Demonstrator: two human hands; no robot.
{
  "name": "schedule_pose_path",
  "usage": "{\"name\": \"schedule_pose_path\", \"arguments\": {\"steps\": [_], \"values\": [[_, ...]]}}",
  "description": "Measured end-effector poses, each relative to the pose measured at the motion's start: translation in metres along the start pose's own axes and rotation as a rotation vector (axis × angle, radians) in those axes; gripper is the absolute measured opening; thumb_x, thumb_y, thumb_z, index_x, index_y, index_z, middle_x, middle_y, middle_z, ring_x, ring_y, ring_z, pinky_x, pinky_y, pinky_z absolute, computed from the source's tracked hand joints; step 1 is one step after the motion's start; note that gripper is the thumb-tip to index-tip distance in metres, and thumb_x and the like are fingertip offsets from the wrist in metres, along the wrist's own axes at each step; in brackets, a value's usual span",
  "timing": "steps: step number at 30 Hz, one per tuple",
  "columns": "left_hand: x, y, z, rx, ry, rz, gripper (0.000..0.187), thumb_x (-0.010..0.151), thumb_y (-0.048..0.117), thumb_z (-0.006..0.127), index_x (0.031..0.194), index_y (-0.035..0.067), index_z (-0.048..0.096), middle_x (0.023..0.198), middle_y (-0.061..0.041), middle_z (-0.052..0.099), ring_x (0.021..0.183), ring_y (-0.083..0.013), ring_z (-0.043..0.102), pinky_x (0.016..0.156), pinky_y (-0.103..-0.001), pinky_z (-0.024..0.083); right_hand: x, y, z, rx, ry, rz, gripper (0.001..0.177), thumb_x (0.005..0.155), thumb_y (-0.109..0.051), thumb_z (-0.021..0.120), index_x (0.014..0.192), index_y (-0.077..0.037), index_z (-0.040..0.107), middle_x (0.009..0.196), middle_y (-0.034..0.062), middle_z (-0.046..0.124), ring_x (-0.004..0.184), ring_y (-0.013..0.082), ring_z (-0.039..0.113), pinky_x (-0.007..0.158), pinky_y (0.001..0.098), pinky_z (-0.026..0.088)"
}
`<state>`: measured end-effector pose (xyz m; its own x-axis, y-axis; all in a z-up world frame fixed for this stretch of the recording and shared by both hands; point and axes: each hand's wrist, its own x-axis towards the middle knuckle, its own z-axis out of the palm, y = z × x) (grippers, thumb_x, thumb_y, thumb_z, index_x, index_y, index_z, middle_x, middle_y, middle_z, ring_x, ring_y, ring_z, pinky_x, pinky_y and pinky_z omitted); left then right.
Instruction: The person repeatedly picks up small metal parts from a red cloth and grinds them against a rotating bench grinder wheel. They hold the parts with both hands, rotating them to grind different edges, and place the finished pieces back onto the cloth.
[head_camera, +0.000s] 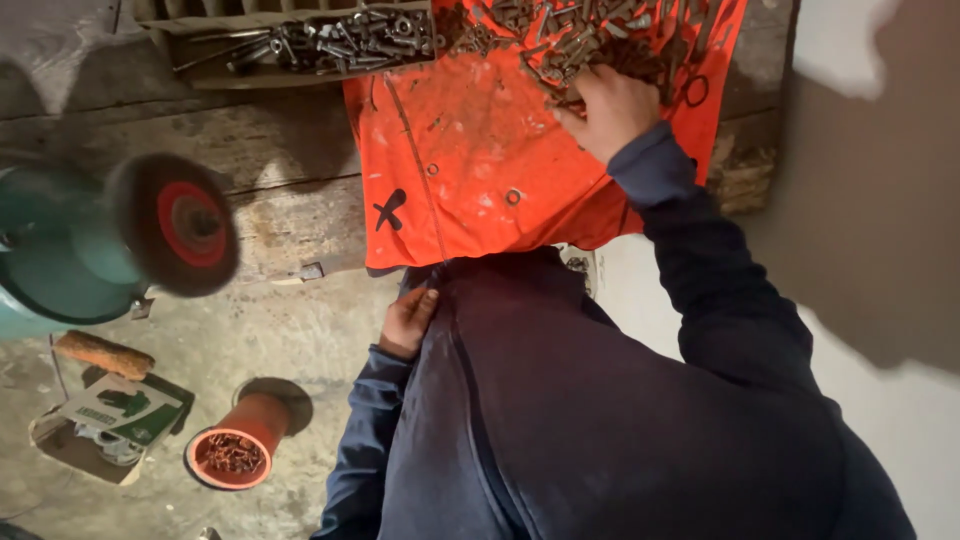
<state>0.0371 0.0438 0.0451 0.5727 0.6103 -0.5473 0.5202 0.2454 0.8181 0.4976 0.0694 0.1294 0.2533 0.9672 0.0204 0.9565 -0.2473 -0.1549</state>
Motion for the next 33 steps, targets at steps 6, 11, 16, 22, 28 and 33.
{"name": "schedule_pose_path", "arguments": {"steps": [6,11,16,22,28,33], "values": [[0.0,0.111,-0.04,0.226,0.131,0.212,0.023,0.105,0.025,0.058,0.108,0.006,0.07,0.087,-0.02,0.07,0.081,-0.0373,0.07,0.071,-0.04,0.053,-0.021,-0.073,-0.043,0.577,-0.152,-0.078,0.028,0.097,-0.028,0.081,0.093,-0.005,0.065,0.087,0.0067,0.073,0.065,0.0219,0.067,0.059,0.0365,0.05],[0.004,0.194,-0.037,0.219,0.198,0.404,0.031,0.101,0.027,0.063,0.122,0.003,0.065,0.095,-0.019,0.071,0.087,-0.038,0.071,0.071,-0.041,0.054,-0.049,-0.136,-0.045,0.943,-0.244,-0.277,0.023,0.09,-0.018,0.086,0.097,-0.005,0.068,0.089,0.0076,0.072,0.076,0.0187,0.072,0.068,0.0311,0.055],[-0.003,0.182,-0.029,0.115,0.084,0.465,0.018,0.104,0.023,0.064,0.11,0.006,0.066,0.091,-0.014,0.07,0.083,-0.0337,0.072,0.071,-0.039,0.055,-0.064,-0.155,-0.045,1.091,-0.243,-0.333,0.025,0.088,-0.014,0.088,0.098,-0.004,0.067,0.093,0.0074,0.072,0.082,0.0171,0.074,0.073,0.0287,0.056],[-0.009,0.184,-0.01,0.195,0.276,0.704,0.014,0.101,0.018,0.069,0.105,0.005,0.065,0.089,-0.011,0.066,0.079,-0.031,0.069,0.068,-0.039,0.054,-0.063,-0.15,-0.048,1.236,-0.396,-0.232,0.028,0.091,-0.023,0.082,0.102,-0.003,0.066,0.088,0.0077,0.072,0.075,0.0193,0.072,0.065,0.0297,0.055],[-0.013,0.205,-0.008,0.511,0.421,0.809,0.024,0.093,0.024,0.076,0.102,0.006,0.064,0.087,-0.009,0.062,0.076,-0.0296,0.066,0.066,-0.04,0.052,-0.059,-0.144,-0.047,0.966,-0.277,-0.543,0.035,0.108,-0.033,0.059,0.086,-0.006,0.061,0.075,0.0137,0.057,0.064,0.0343,0.059,0.059,0.0426,0.043],[-0.003,0.196,0.004,0.399,0.453,0.708,0.018,0.096,0.02,0.073,0.098,0.005,0.063,0.081,-0.011,0.062,0.071,-0.0308,0.065,0.064,-0.04,0.051,-0.056,-0.139,-0.043,0.995,-0.278,-0.516,0.027,0.109,-0.026,0.057,0.096,-0.004,0.061,0.083,0.0152,0.058,0.077,0.0369,0.061,0.067,0.0444,0.046]]}}
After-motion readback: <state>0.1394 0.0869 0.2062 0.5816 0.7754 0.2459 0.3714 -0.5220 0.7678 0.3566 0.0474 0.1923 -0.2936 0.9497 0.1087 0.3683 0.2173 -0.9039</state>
